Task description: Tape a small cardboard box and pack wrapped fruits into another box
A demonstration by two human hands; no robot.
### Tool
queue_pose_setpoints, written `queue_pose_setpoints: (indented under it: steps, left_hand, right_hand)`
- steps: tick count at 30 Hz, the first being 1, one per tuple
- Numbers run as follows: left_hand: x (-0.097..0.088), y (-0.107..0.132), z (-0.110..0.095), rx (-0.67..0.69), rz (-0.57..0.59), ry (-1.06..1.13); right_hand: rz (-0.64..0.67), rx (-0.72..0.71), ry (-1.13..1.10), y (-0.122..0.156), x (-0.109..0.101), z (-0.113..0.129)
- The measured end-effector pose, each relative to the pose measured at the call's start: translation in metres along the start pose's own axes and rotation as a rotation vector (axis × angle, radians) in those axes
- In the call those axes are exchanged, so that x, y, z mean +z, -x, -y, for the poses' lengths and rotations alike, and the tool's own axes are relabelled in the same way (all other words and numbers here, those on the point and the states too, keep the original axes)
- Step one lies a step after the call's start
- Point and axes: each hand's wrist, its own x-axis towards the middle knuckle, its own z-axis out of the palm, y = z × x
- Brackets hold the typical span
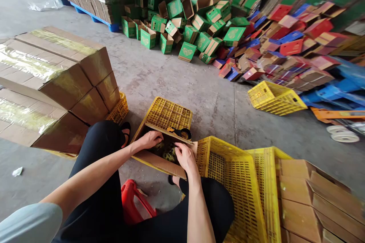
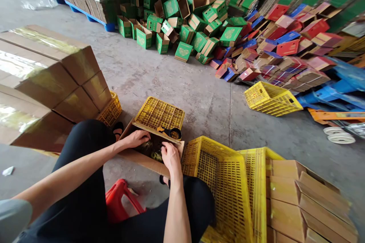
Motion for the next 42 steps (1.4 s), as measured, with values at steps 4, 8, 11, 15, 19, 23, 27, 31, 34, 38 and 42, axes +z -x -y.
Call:
queue_pose_setpoints:
  steps: [4, 8, 11, 15, 19, 23, 27, 31, 34, 38, 42]
  left_hand:
    - [-0.01, 0.001, -0.015, 0.04, -0.011, 0.193]
    - [-0.01, 0.004, -0.023, -0.044, -0.021, 0.398]
    - [-0.006, 0.005, -0.022, -0.175, -0.021, 0.576]
    - [-0.001, 0.005, -0.02, -0.289, -0.023, 0.745]
    - [-0.001, 0.008, -0.021, -0.312, 0.092, 0.764]
    - [-0.001, 0.01, -0.022, -0.272, 0.183, 0.816]
    - [-0.002, 0.009, -0.018, -0.319, 0.145, 0.806]
    - [-0.002, 0.008, -0.013, -0.359, 0.029, 0.736]
    - [-0.001, 0.008, -0.012, -0.39, 0.055, 0.734]
    - [0.002, 0.008, -0.014, -0.447, 0.157, 0.8]
    - [-0.003, 0.009, -0.019, -0.407, 0.222, 0.858]
  right_hand:
    - [0.029, 0.045, -0.156, -0.002, 0.003, -0.002]
    - [0.021, 0.127, -0.368, -0.005, 0.004, -0.005]
    - [-0.021, 0.177, -0.588, -0.006, 0.003, -0.007]
    - [-0.058, 0.199, -0.807, -0.004, 0.001, -0.004]
    - [-0.087, 0.192, -0.816, -0.003, 0.002, -0.001]
    - [-0.108, 0.189, -0.796, -0.005, 0.003, -0.002]
    - [-0.072, 0.191, -0.793, -0.004, 0.001, -0.004]
    - [0.035, 0.045, -0.804, -0.001, -0.003, -0.001]
    - [0.088, -0.011, -0.753, -0.001, -0.003, 0.004]
    - [0.055, 0.015, -0.657, -0.004, -0.001, 0.003]
    - [0.017, 0.104, -0.585, -0.004, -0.001, -0.004]
